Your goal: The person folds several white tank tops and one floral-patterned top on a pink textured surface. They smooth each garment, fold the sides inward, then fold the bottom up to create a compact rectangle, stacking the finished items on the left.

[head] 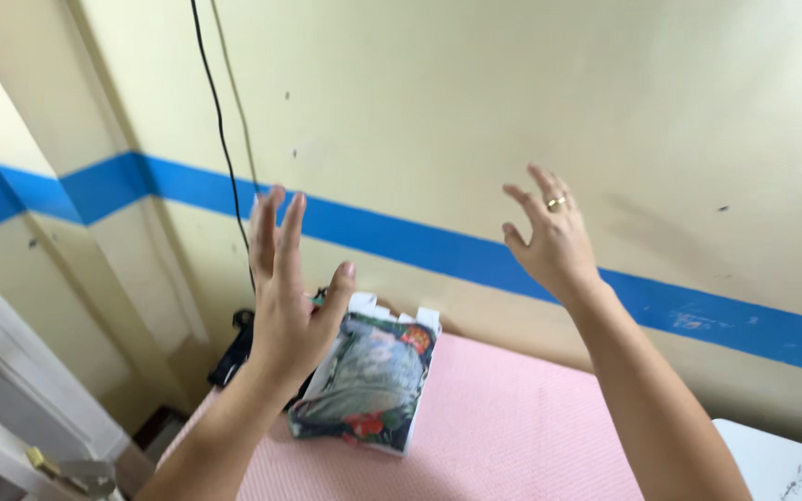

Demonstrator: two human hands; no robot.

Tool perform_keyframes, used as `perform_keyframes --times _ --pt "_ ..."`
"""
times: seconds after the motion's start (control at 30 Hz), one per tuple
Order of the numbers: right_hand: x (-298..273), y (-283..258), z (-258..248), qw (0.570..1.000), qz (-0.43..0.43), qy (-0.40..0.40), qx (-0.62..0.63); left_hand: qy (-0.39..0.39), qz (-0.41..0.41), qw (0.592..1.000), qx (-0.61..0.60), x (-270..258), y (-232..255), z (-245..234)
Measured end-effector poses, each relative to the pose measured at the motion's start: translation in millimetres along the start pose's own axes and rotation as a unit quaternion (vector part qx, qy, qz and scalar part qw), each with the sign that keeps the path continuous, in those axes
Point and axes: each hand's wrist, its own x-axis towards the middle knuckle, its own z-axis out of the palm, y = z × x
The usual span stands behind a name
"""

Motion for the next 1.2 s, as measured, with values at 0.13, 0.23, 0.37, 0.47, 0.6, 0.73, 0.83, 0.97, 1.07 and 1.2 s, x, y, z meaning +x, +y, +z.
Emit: perform_keyframes --times 0.13,0.23,0.37,0.47,0.6,0.73,0.83,0.97,1.07,1.2 --pt "21 -14 -97 0.97 -0.072 0.162 -0.168 0.042 0.187 0.977 0.09 84 66 -25" --pt "33 -21 -163 0.937 -0.071 0.235 -0.25 0.041 0.188 0.966 0.173 130 110 -45" --pt "43 -41 -234 0.907 -0.043 0.306 -0.287 0.086 0.214 0.939 0.255 176 148 -74" --pt "43 -59 -266 0.904 -0.033 0.323 -0.279 0.117 0.205 0.944 0.229 193 161 -88" --pt "45 -78 -288 0.903 -0.032 0.328 -0.275 0.161 0.22 0.936 0.22 201 161 -100" --pt "45 -88 -294 0.899 -0.04 0.339 -0.274 0.17 0.224 0.934 0.221 199 154 -107" --pt "43 -89 -294 0.898 -0.047 0.341 -0.274 0.165 0.211 0.936 0.228 198 151 -108" --pt "43 -87 -292 0.897 -0.054 0.339 -0.279 0.165 0.211 0.934 0.235 196 149 -106" --pt "41 -86 -288 0.902 -0.046 0.329 -0.274 0.166 0.217 0.935 0.227 195 149 -105" --pt "42 -84 -281 0.903 -0.052 0.331 -0.269 0.157 0.21 0.942 0.209 194 149 -103"
